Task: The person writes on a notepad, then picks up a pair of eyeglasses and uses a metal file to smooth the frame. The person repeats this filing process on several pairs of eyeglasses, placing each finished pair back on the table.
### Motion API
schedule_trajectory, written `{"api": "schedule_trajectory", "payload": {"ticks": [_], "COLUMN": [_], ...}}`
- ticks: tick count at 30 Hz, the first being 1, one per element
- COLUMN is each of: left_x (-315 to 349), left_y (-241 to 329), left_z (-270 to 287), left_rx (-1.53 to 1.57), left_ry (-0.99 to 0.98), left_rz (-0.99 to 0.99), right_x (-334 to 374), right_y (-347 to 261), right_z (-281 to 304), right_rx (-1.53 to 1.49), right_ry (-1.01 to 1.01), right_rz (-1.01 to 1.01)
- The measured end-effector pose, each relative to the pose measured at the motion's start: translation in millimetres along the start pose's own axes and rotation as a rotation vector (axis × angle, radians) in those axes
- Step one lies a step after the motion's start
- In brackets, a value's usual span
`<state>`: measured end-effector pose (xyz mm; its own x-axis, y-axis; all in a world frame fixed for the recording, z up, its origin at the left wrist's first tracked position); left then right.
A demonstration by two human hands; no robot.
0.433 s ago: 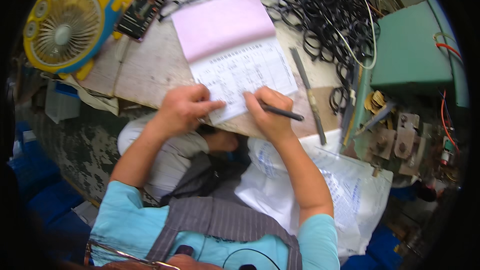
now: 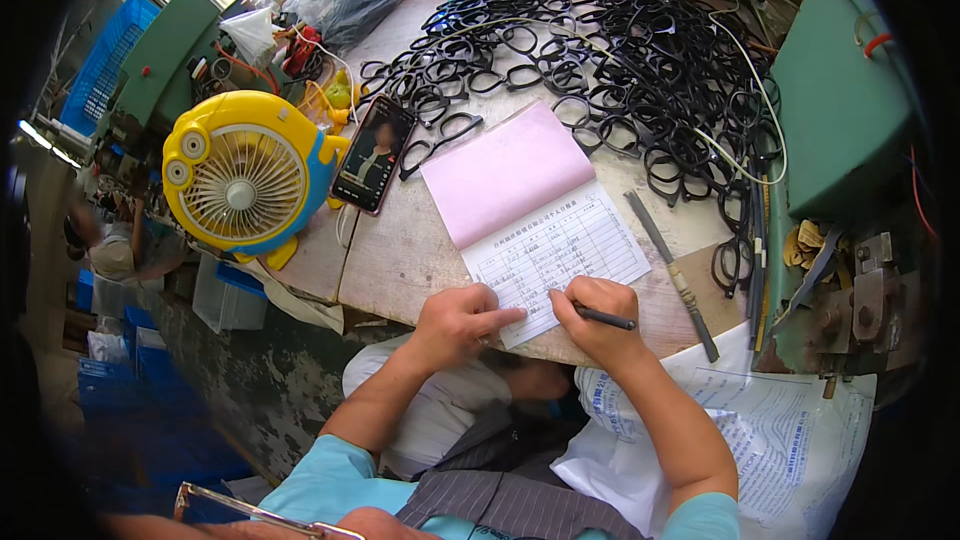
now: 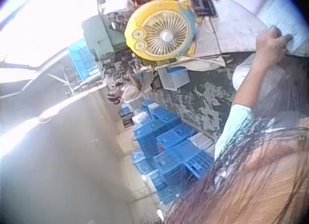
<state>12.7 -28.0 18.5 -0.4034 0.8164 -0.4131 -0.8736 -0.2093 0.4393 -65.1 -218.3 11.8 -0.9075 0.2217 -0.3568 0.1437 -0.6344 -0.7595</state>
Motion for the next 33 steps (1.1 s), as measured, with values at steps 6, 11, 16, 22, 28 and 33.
{"api": "schedule_trajectory", "payload": {"ticks": [6,11,16,22,28,33], "left_x": [-1.4,-0.3,-0.2,-0.6,-1.9,-1.3], "left_y": [-0.1,0.6,1.1,1.5,1.4,0.4], "left_z": [-0.8,-2.0,-1.9,-0.6,-0.9,-2.3], "left_rx": [0.004,0.010,0.006,0.007,-0.021,-0.013], "left_ry": [-0.033,-0.067,-0.054,-0.061,-0.013,-0.007], "left_rz": [0.023,0.044,0.042,0.032,0.014,0.015], "right_x": [-1.5,-0.6,-1.4,-2.3,-2.1,-1.4], "right_y": [-0.9,1.6,0.4,-2.1,-1.2,0.1], "right_z": [0.1,0.0,0.9,1.8,1.0,0.9], "right_rx": [-0.011,-0.009,-0.010,-0.015,0.001,-0.002], "right_ry": [0.039,0.038,0.034,0.030,0.027,0.030], "right_rz": [0.084,0.092,0.089,0.074,0.087,0.083]}}
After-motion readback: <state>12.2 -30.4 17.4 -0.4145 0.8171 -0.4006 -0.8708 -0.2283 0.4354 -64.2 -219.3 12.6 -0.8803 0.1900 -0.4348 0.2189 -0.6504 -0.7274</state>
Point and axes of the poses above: each hand's wrist, its own x-axis away from the middle knuckle, its own z-axis out of the back of the hand, y = z × x, the point moved 3 cm from there along -x, towards the middle knuckle, and after that the axes turned 2 degrees about -y, right-handed, at the moved point
